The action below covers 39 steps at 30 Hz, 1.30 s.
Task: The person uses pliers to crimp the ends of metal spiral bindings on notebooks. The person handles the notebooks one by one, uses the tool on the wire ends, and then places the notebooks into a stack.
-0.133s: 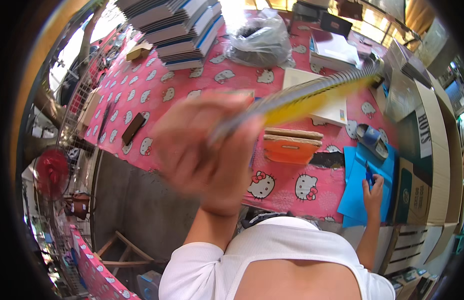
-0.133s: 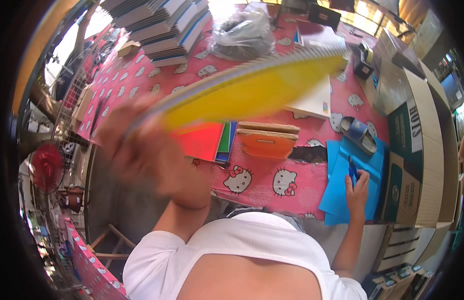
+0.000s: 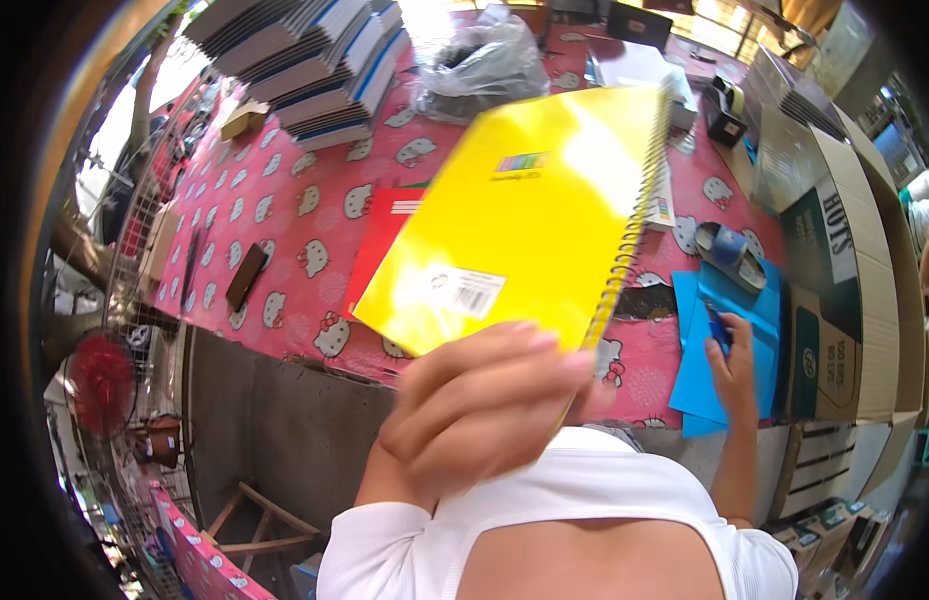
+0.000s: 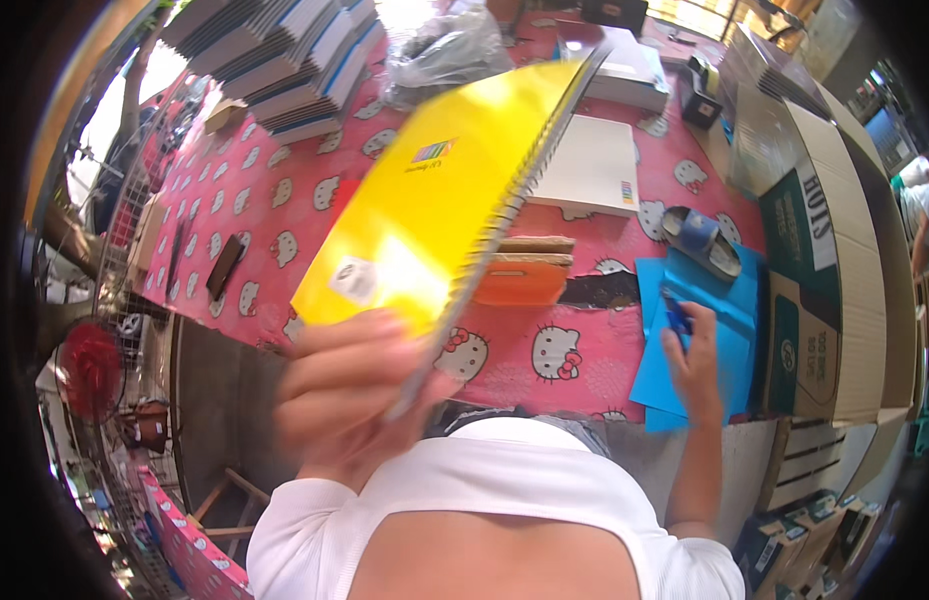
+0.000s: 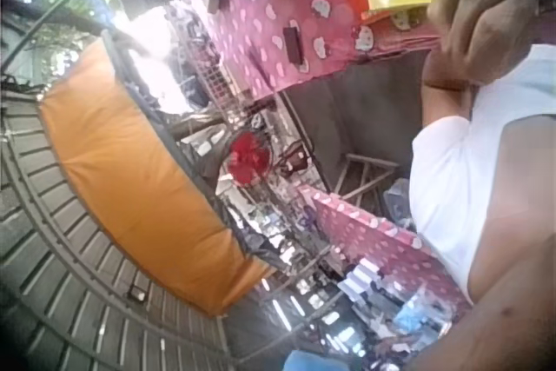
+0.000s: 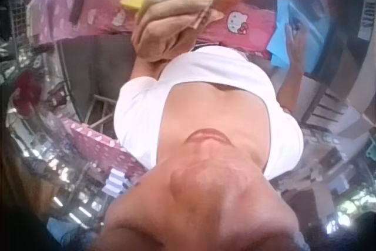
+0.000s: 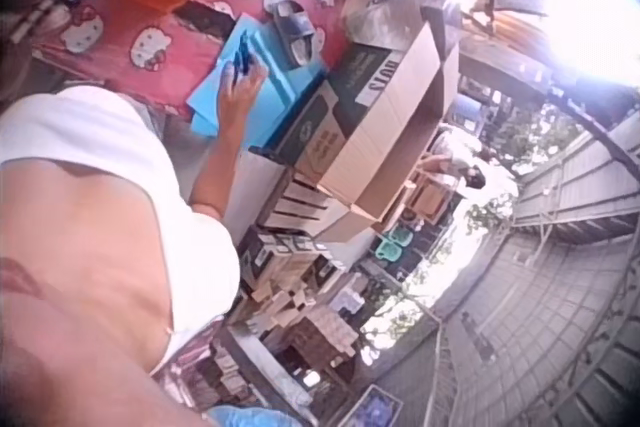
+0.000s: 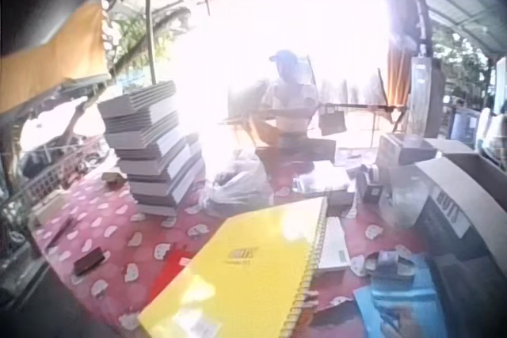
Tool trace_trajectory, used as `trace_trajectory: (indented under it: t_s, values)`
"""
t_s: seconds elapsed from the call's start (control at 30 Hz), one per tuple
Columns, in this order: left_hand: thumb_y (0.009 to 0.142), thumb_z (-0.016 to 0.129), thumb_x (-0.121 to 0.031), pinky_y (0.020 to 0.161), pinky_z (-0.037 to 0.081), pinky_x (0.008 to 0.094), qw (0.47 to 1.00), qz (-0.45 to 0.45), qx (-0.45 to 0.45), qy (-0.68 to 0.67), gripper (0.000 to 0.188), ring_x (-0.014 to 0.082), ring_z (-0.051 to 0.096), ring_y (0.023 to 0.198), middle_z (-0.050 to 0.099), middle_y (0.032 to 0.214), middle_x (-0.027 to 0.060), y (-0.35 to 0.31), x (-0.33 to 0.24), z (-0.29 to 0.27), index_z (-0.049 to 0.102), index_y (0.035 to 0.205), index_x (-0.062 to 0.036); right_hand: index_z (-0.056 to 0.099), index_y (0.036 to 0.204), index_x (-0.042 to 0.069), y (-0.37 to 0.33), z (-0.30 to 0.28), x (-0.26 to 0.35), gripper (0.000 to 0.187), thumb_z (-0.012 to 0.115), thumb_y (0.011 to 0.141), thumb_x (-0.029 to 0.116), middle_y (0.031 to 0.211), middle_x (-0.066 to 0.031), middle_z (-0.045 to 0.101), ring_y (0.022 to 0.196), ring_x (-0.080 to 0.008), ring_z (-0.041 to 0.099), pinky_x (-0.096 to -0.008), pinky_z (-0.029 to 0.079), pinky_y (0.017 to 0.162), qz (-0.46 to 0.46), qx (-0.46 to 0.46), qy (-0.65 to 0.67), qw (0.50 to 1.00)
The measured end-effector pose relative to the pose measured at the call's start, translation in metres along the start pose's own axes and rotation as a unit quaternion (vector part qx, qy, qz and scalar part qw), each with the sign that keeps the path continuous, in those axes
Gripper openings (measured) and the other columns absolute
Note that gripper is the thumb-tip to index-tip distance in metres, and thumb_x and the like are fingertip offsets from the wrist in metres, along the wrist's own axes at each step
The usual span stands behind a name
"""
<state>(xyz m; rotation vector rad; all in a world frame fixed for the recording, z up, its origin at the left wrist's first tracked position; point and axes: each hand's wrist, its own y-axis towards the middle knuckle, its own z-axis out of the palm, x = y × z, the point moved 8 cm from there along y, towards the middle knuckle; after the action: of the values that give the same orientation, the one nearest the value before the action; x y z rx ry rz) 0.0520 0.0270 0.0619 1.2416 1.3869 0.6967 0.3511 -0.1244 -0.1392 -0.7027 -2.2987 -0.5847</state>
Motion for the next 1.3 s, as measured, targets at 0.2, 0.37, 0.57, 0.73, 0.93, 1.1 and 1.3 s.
trace_trajectory:
  t_s: [0.2,0.37,0.57,0.73,0.93,1.1,1.3]
  values:
    - [0.067,0.081,0.001,0.072,0.055,0.0285,0.976,-0.192,0.087,-0.061,0.03,0.0219,0.068,0.084,0.068,0.101,0.015,-0.102,0.081,0.07,0.062,0.09,0.0,0.06,0.108,0.001,-0.019,0.046,0.092,0.038,0.075,0.074,0.01,0.1,-0.0117,0.063,0.087,-0.0218,0.062,-0.0318,0.05,0.075,-0.053,0.136,0.168,0.975]
    - [0.068,0.079,0.004,0.069,0.054,0.0256,0.966,-0.234,0.096,-0.055,0.029,0.0197,0.068,0.086,0.068,0.099,0.0142,-0.117,0.086,0.071,0.066,0.093,0.0015,0.058,0.111,0.002,-0.01,0.05,0.142,0.042,0.075,0.074,0.012,0.102,-0.0136,0.062,0.087,-0.0271,0.062,-0.0344,0.051,0.076,-0.187,0.089,0.097,0.974]
    - [0.07,0.075,0.007,0.068,0.054,0.0255,0.973,-0.216,0.072,-0.045,0.025,0.0189,0.068,0.084,0.068,0.097,0.0136,-0.111,0.08,0.066,0.067,0.093,0.0015,0.057,0.111,0.001,-0.01,0.054,0.144,0.043,0.075,0.074,0.013,0.101,-0.0144,0.061,0.09,-0.0295,0.061,-0.0369,0.05,0.079,-0.167,0.117,0.093,0.975]
    - [0.069,0.075,0.008,0.065,0.053,0.026,0.987,-0.132,0.085,-0.046,0.025,0.0213,0.067,0.081,0.068,0.094,0.0142,-0.107,0.076,0.068,0.067,0.092,0.0013,0.058,0.108,0.001,-0.011,0.069,0.123,0.041,0.075,0.073,0.014,0.1,-0.0144,0.061,0.091,-0.0301,0.06,-0.0365,0.049,0.08,0.015,0.232,0.231,0.945]
    - [0.067,0.076,0.008,0.062,0.052,0.0263,0.986,-0.141,0.086,-0.032,0.027,0.0239,0.067,0.079,0.068,0.091,0.0144,-0.107,0.076,0.068,0.066,0.091,0.0015,0.059,0.106,-0.001,-0.006,0.051,0.14,0.041,0.078,0.072,0.012,0.094,-0.0102,0.064,0.088,-0.0184,0.063,-0.0282,0.048,0.08,-0.168,0.09,0.084,0.978]
    - [0.067,0.076,0.008,0.058,0.05,0.025,0.989,-0.114,0.082,-0.044,0.028,0.0227,0.066,0.077,0.068,0.091,0.0142,-0.106,0.076,0.069,0.066,0.092,0.0012,0.059,0.107,0.001,-0.008,0.074,0.115,0.043,0.079,0.07,0.014,0.103,-0.0147,0.062,0.095,-0.0271,0.062,-0.0329,0.05,0.082,0.029,0.234,0.266,0.935]
    - [0.066,0.077,0.009,0.058,0.05,0.0249,0.989,-0.115,0.082,-0.045,0.029,0.0228,0.066,0.077,0.068,0.092,0.0147,-0.108,0.078,0.07,0.066,0.092,0.0012,0.059,0.108,0.003,-0.011,0.054,0.144,0.043,0.077,0.07,0.012,0.104,-0.0139,0.06,0.097,-0.0292,0.059,-0.0369,0.049,0.082,-0.149,0.132,0.106,0.974]
